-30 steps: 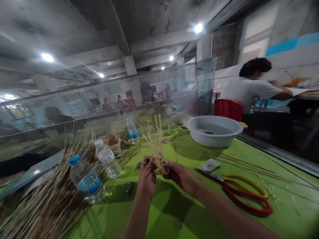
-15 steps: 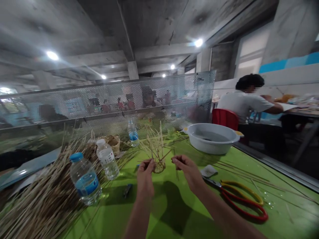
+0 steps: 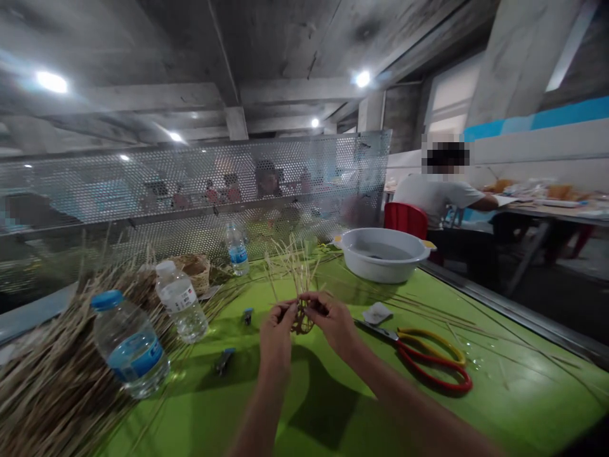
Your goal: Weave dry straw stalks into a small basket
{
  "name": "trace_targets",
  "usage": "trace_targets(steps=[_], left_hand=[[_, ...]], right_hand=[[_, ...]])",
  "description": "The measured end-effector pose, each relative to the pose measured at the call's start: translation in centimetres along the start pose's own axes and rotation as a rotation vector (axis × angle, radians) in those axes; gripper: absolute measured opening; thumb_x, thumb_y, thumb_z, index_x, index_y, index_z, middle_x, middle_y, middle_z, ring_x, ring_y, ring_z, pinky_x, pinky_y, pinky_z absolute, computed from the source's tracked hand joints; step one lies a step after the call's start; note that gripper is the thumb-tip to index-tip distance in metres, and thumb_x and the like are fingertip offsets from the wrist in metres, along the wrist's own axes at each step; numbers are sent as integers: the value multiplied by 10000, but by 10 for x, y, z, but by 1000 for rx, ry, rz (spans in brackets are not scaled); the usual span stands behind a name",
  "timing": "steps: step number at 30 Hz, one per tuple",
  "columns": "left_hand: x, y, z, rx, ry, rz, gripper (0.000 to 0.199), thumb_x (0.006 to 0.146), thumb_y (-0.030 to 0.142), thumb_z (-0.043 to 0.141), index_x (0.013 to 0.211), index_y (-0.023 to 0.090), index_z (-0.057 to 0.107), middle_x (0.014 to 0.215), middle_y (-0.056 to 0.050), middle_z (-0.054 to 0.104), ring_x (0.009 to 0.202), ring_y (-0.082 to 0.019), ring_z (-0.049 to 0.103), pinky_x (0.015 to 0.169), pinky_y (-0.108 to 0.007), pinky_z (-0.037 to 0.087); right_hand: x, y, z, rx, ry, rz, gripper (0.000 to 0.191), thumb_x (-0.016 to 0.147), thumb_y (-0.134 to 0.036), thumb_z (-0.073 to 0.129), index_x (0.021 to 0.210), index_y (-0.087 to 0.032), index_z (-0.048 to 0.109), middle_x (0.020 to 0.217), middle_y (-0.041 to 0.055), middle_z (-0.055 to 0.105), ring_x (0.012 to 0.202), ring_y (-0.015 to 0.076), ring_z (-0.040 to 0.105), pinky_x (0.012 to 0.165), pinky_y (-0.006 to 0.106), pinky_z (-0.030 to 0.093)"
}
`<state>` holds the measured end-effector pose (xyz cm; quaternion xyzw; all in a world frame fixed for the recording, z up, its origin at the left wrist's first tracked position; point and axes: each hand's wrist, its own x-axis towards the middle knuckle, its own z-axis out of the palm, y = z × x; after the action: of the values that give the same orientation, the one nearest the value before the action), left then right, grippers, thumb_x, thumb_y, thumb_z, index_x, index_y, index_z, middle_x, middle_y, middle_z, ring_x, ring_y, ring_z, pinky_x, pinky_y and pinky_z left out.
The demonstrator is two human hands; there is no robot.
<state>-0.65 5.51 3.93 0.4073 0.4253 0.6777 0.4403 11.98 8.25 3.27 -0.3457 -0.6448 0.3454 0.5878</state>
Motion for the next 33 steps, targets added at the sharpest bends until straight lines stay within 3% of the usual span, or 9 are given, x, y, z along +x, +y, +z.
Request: trace_targets(steps=[4, 13, 19, 26, 33], left_hand=[[2, 3, -1, 68, 26, 108, 199, 639, 305, 762, 766, 156, 727, 778, -48, 713, 760, -182, 632, 705, -283, 507], [4, 5, -1, 169, 22, 205, 153, 647, 297, 739, 737, 174, 724, 742, -48, 724, 715, -195, 648, 662, -292, 513], [5, 2, -1, 234, -4, 216, 142, 675, 274, 710, 759, 162, 731, 765, -64, 735, 733, -209, 666, 690, -307, 521], [4, 2, -6, 436, 7, 308, 66, 749, 187, 640, 781, 188, 698, 740, -35, 724, 700, -188, 661, 668, -279, 494], [2, 6, -7, 423, -114, 332, 69, 796, 219, 635, 816, 193, 695, 803, -36, 726, 762, -183, 662, 717, -280, 496]], right_hand=[[1, -2, -3, -50, -54, -39, 224, 781, -225, 650, 995, -208, 717, 839, 17, 571, 700, 153, 576, 652, 274, 466], [2, -7, -12, -313, -100, -158, 135, 807, -142, 636, 912, -213, 682, 898, 34, 584, 826, 183, 593, 723, 283, 447], [1, -8, -10, -359, -64, -174, 234, 745, -44, 586, 874, -209, 692, 833, 18, 572, 669, 147, 536, 607, 254, 397], [-4, -5, -3, -171, -61, -24, 297, 762, -127, 589, 1045, -200, 642, 935, 27, 642, 595, 125, 512, 591, 261, 428], [1, -5, -8, -148, -94, -77, 61, 768, -187, 645, 810, -204, 686, 949, 52, 528, 908, 207, 551, 759, 313, 468]])
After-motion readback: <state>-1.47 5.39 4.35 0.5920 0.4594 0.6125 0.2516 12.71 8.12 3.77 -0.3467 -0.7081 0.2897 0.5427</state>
